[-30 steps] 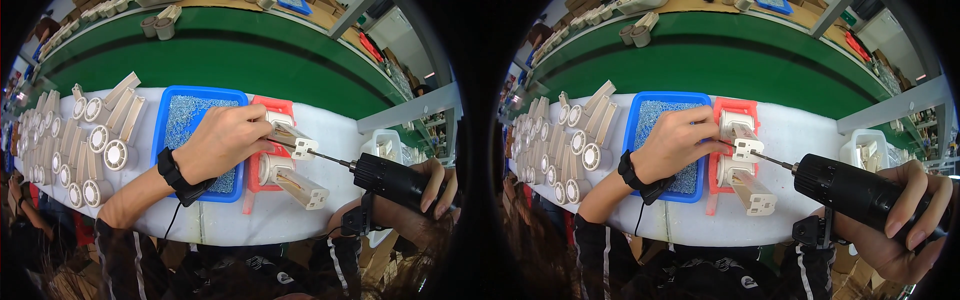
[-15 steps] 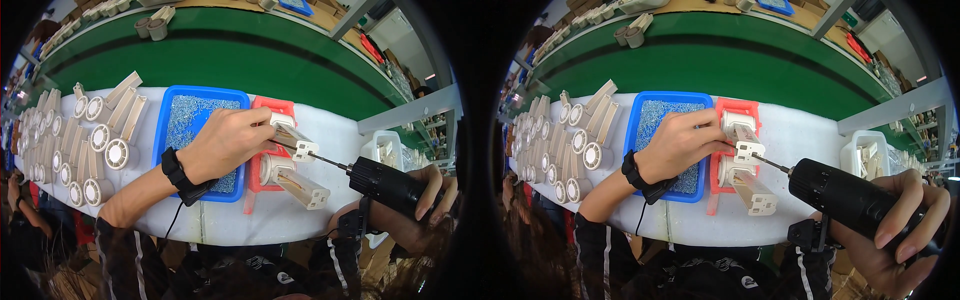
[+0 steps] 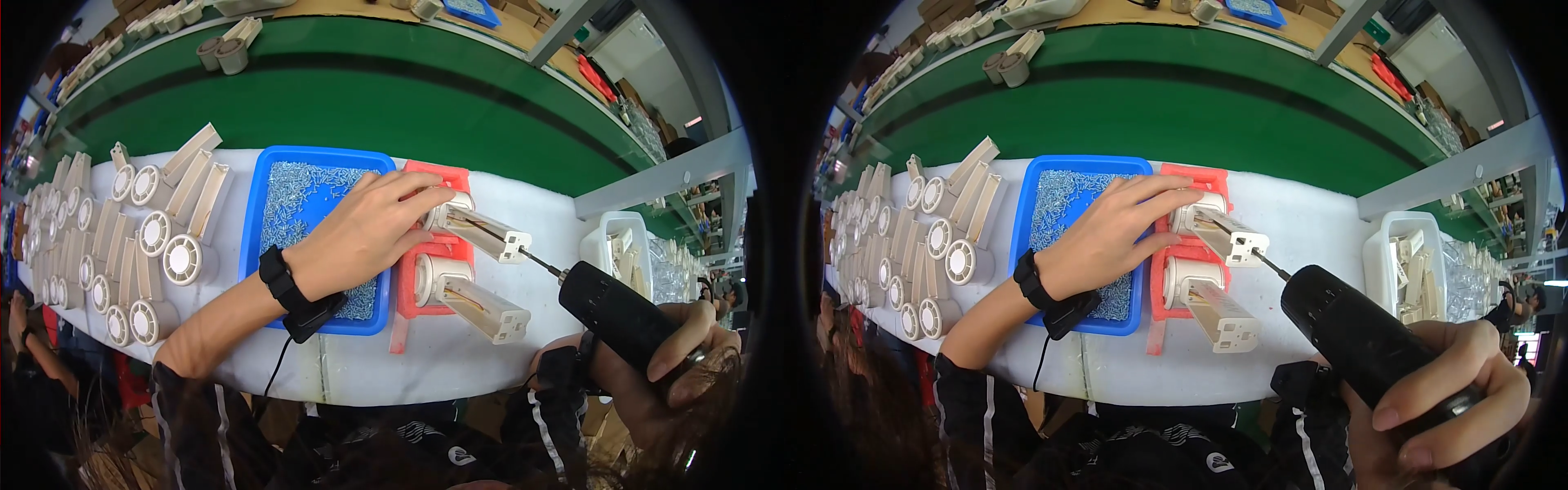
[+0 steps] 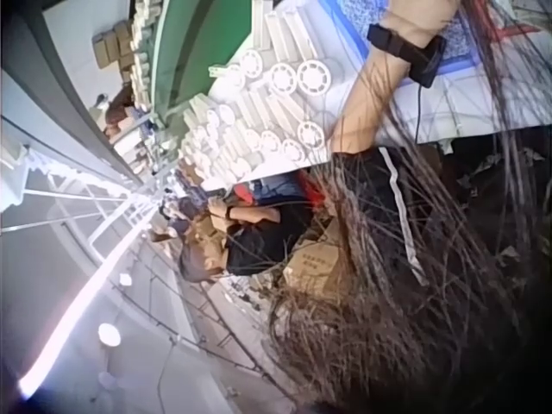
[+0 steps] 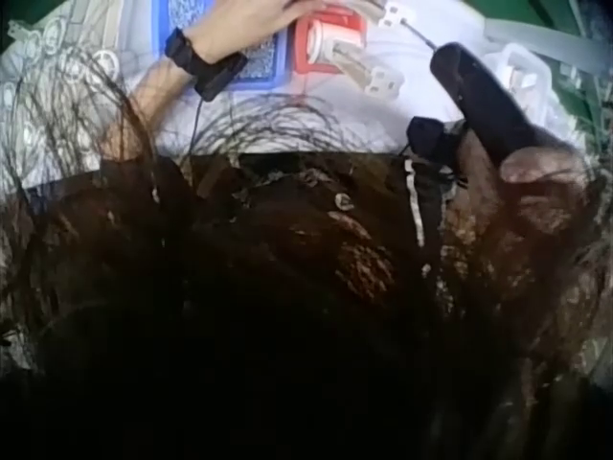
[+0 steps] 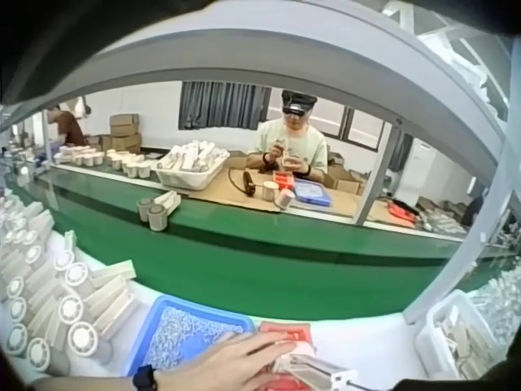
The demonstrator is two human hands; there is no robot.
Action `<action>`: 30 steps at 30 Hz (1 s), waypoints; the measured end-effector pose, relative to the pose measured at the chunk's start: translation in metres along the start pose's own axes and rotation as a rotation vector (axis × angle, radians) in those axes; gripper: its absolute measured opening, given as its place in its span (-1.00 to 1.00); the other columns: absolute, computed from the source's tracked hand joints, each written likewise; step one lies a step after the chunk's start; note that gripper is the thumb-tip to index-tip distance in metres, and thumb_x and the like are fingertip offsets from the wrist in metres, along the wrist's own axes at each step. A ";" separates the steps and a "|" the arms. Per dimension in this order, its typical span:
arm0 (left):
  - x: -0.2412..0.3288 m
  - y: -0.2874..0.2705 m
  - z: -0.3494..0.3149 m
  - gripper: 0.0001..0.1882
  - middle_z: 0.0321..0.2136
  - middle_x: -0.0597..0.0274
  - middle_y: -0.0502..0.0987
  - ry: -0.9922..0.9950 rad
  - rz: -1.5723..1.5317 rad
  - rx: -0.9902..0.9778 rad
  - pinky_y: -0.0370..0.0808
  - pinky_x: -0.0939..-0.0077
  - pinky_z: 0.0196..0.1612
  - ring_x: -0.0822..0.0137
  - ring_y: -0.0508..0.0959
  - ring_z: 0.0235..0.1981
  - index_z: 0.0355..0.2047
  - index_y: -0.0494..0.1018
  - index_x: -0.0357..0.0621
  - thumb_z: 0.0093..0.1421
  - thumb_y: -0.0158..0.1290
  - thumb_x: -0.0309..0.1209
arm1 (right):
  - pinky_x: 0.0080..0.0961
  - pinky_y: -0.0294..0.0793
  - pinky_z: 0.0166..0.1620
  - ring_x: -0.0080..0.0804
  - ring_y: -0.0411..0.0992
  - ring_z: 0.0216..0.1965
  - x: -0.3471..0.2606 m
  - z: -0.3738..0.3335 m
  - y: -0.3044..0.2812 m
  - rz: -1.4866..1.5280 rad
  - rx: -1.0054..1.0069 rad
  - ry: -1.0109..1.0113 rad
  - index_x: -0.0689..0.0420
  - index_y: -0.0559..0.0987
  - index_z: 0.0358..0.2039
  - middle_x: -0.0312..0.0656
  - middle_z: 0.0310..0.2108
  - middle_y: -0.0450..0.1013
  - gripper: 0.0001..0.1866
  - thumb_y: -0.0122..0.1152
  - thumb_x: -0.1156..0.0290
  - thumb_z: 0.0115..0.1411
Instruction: The person places fan motors into a red mold, fits plastic housing components over them, and secures the assembly by driving screws from a blue tray with a power screwdriver. After assembling the units, the person removes them from the mold and sets them aside on the workbench.
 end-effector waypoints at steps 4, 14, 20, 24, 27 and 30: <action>-0.001 0.001 0.000 -0.48 0.09 0.13 0.51 -0.004 0.005 0.003 0.37 0.26 0.03 0.12 0.52 0.02 0.19 0.45 -0.12 0.21 0.23 -0.42 | -0.88 0.32 -0.39 -0.73 0.28 -0.51 0.000 0.002 0.007 -0.250 -0.155 0.116 0.06 0.36 -0.34 -0.44 -0.39 0.32 -0.41 0.66 0.67 -0.23; -0.011 0.001 -0.005 -0.43 0.14 0.11 0.51 -0.030 -0.069 0.014 0.48 0.23 0.13 0.05 0.52 0.04 0.20 0.49 -0.10 0.15 0.29 -0.52 | -0.84 0.33 -0.52 -0.74 0.29 -0.59 0.027 -0.011 0.015 -0.853 -0.392 0.574 0.02 0.37 -0.41 -0.47 -0.45 0.34 -0.48 0.65 0.62 -0.17; -0.011 0.004 -0.001 -0.43 0.09 0.10 0.51 -0.027 -0.131 0.040 0.54 0.26 0.07 0.04 0.53 0.01 0.18 0.53 -0.07 0.12 0.29 -0.57 | -0.93 0.19 -0.60 -0.81 0.27 -0.63 0.008 -0.006 -0.008 0.001 0.093 -0.048 -0.05 0.36 -0.57 -0.48 -0.59 0.29 -0.67 0.44 0.45 0.00; -0.013 0.004 -0.002 -0.43 0.06 0.10 0.51 -0.043 -0.152 0.048 0.56 0.27 0.04 0.05 0.54 -0.01 0.17 0.54 -0.04 0.12 0.29 -0.59 | -0.95 0.15 -0.61 -0.82 0.26 -0.64 0.019 0.001 0.018 0.011 0.083 -0.051 -0.05 0.37 -0.58 -0.48 -0.63 0.27 -0.69 0.41 0.43 0.01; -0.013 0.003 -0.003 -0.44 0.05 0.11 0.51 -0.043 -0.154 0.055 0.57 0.28 0.03 0.05 0.54 -0.02 0.17 0.54 -0.04 0.12 0.29 -0.59 | -0.92 0.17 -0.61 -0.81 0.26 -0.64 0.016 0.003 0.001 0.140 0.020 -0.044 -0.05 0.38 -0.58 -0.49 -0.63 0.27 -0.70 0.41 0.43 0.02; -0.013 0.004 -0.002 -0.46 0.05 0.10 0.51 -0.054 -0.206 0.063 0.57 0.26 0.03 0.05 0.54 -0.01 0.17 0.55 -0.04 0.14 0.29 -0.57 | -0.92 0.18 -0.58 -0.81 0.26 -0.63 0.004 -0.001 -0.022 0.144 0.051 -0.065 -0.04 0.37 -0.56 -0.48 -0.62 0.26 -0.72 0.38 0.42 0.05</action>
Point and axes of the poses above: each hand's wrist, its own z-axis towards the middle knuckle, its own y-axis out of the palm, x = y × z, the point moved 10 cm from there along z, towards the middle knuckle
